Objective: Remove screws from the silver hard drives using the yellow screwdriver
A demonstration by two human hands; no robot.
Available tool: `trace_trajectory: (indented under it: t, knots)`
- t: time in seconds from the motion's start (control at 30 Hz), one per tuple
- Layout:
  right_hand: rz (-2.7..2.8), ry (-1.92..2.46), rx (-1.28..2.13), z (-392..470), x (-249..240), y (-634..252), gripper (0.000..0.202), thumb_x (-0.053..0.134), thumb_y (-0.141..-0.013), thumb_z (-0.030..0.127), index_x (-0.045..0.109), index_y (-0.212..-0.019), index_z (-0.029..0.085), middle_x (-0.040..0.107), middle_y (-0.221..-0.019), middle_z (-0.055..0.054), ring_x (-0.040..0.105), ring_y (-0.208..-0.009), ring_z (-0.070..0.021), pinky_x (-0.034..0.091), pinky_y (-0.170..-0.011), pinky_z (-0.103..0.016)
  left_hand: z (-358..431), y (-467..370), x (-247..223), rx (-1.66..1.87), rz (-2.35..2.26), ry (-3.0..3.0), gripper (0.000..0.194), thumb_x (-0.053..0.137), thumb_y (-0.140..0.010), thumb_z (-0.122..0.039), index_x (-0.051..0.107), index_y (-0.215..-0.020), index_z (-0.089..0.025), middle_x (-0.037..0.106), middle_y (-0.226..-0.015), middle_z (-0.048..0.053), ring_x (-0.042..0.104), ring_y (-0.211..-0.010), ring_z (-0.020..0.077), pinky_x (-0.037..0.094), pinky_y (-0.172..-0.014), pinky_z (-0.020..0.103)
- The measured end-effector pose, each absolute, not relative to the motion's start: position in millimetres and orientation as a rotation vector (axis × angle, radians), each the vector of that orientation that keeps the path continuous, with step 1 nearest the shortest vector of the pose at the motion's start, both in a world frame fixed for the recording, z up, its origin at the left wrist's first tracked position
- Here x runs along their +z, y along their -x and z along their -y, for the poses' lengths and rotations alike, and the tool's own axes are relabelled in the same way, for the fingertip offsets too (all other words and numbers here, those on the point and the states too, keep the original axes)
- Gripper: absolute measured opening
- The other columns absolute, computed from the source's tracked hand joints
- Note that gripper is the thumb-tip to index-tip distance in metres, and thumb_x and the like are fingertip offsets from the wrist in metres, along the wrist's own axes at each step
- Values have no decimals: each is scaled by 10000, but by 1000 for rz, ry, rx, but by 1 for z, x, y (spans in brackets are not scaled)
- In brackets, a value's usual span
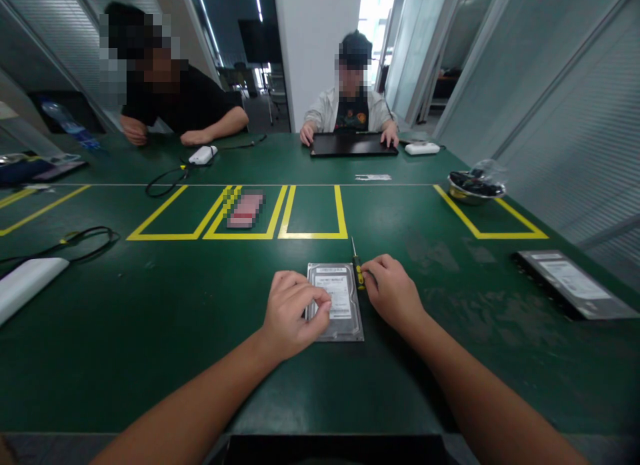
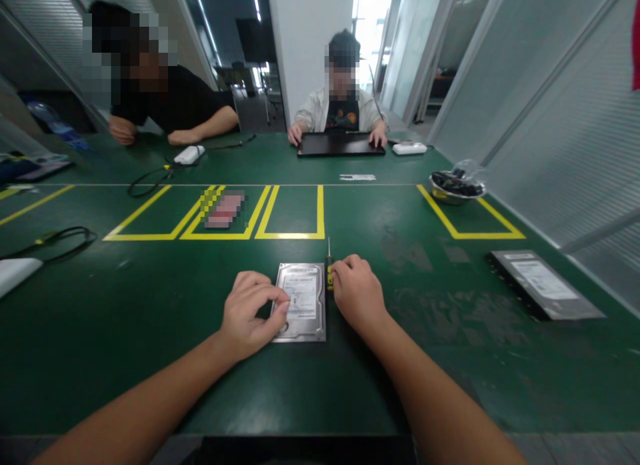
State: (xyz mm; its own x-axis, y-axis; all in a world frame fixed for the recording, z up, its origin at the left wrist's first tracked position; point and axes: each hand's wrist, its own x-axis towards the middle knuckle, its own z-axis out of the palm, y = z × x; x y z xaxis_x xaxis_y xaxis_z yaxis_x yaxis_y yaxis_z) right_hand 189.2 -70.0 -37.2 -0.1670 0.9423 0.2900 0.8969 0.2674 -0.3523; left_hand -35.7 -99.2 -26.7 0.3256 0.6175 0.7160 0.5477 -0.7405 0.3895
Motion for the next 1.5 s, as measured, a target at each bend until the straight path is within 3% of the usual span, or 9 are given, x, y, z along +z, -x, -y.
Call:
trace_trajectory:
  t: [0.4,0.57,0.9,1.17,1.5]
  knots:
    - [2173,1802,98,70,-34,-190,204,445,-961,239,640,-1010,204,615,-1025,-84,588,-962,-195,420,-783,-284,88,35,-21,1332,-1127,-2271,79,644,-787,-161,665,-713,-176,655,-678,-10,581,-680,150,416,-719,328]
    - [2199,1822,105,69,-36,-194,179,463,-938,230,640,-929,202,618,-973,-83,593,-900,-207,400,-717,-296,81,35,-14,1268,-1052,-2267,63,654,-788,-170,677,-730,-175,666,-697,-9,596,-680,141,438,-711,307]
    - [2194,1717,143,71,-30,-188,152,468,-925,183,596,-1007,189,608,-1010,-67,581,-943,-185,413,-815,-276,64,22,0,806,-767,-2601,99,614,-837,-201,677,-764,-179,680,-713,-23,594,-701,135,410,-732,300]
    - [2193,1682,156,72,-33,-190,133,490,-908,186,602,-978,188,591,-992,-74,571,-929,-197,412,-801,-292,45,1,1,404,-711,-2735,147,583,-871,-240,692,-787,-189,666,-750,5,596,-763,163,431,-756,296]
    - [2189,1674,131,71,-35,-190,114,498,-907,194,601,-957,194,581,-965,-68,559,-914,-196,401,-784,-292,36,-11,-1,274,-726,-2917,179,574,-863,-235,702,-741,-207,652,-732,30,527,-767,190,415,-746,325]
